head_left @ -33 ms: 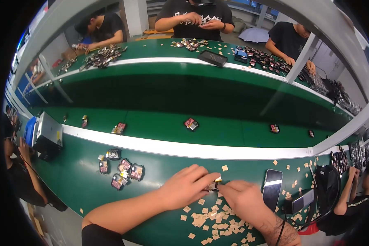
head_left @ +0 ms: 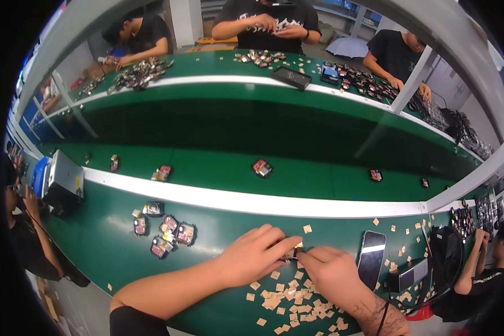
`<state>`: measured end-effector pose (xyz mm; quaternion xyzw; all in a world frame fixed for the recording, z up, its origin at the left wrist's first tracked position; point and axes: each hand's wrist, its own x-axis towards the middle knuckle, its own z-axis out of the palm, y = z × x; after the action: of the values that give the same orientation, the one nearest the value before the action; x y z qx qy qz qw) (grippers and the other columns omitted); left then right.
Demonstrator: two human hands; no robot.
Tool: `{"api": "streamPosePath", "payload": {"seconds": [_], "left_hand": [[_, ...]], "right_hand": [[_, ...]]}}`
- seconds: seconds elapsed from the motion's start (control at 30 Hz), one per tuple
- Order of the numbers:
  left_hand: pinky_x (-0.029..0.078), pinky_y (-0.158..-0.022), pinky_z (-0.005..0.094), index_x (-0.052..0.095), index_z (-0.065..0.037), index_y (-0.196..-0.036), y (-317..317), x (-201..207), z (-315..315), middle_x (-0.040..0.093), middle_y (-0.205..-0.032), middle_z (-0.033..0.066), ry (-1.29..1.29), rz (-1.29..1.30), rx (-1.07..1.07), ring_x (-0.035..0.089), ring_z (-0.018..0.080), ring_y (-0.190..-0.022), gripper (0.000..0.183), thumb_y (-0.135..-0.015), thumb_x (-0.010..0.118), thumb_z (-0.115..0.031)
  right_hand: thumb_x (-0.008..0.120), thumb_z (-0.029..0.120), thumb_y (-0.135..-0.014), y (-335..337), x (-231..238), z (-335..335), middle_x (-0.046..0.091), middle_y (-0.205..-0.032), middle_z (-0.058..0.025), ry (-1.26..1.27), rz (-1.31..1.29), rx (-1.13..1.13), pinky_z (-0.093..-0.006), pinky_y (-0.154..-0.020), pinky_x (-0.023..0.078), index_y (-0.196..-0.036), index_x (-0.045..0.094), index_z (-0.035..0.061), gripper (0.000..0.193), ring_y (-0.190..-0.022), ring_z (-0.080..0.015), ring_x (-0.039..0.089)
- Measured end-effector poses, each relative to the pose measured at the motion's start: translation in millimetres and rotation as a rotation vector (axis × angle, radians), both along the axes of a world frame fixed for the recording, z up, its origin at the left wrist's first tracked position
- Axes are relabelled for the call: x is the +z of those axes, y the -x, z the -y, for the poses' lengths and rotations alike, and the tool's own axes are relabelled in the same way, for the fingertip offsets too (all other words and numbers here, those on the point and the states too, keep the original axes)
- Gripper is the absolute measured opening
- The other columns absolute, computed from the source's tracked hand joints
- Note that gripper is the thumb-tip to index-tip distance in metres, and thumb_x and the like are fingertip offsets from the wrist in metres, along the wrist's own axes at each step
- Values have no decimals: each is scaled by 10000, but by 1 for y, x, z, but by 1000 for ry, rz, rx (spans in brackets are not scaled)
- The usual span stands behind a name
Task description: Peel and stick small adhesive pads onto electronic components on an assembly line.
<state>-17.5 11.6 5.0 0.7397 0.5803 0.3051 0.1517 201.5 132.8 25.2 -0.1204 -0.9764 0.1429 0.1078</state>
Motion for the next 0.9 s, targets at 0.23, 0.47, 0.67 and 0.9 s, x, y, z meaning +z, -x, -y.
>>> {"api": "streamPosePath", "payload": {"seconds": [0.23,0.47,0.67,0.9], "left_hand": [[540,-943,423,556,-49,-1478,-1,-5,3,587,-1141,114,24,56,-19,585,325,-1073,599,-926,774,-133],[541,-915,422,569,-14,-1449,-8,-9,5,593,-1109,126,-60,-1,-41,581,341,-1037,617,-881,799,-76],[539,-930,420,574,-16,-1419,-7,-5,5,599,-1127,131,1,86,14,590,345,-1032,564,-901,784,-95],[579,-903,425,644,-63,-1305,-4,-10,6,669,-1164,98,-34,51,-10,648,335,-1063,535,-828,875,-134]], "right_hand": [[706,27,-753,10,0,14,715,-954,-69,-47,12,-44,-374,-707,575,-1140,746,8,389,-802,-267,682],[711,64,-788,7,4,14,626,-860,-38,-83,6,-8,-351,-654,567,-1021,700,49,233,-786,-221,669],[739,80,-922,3,-17,1,674,-925,-74,274,-183,-128,-381,-663,592,-1131,736,50,212,-793,-263,717],[753,132,-981,8,-7,-6,676,-1078,-63,381,-151,-175,-362,-641,597,-1266,717,95,289,-785,-262,726]]}}
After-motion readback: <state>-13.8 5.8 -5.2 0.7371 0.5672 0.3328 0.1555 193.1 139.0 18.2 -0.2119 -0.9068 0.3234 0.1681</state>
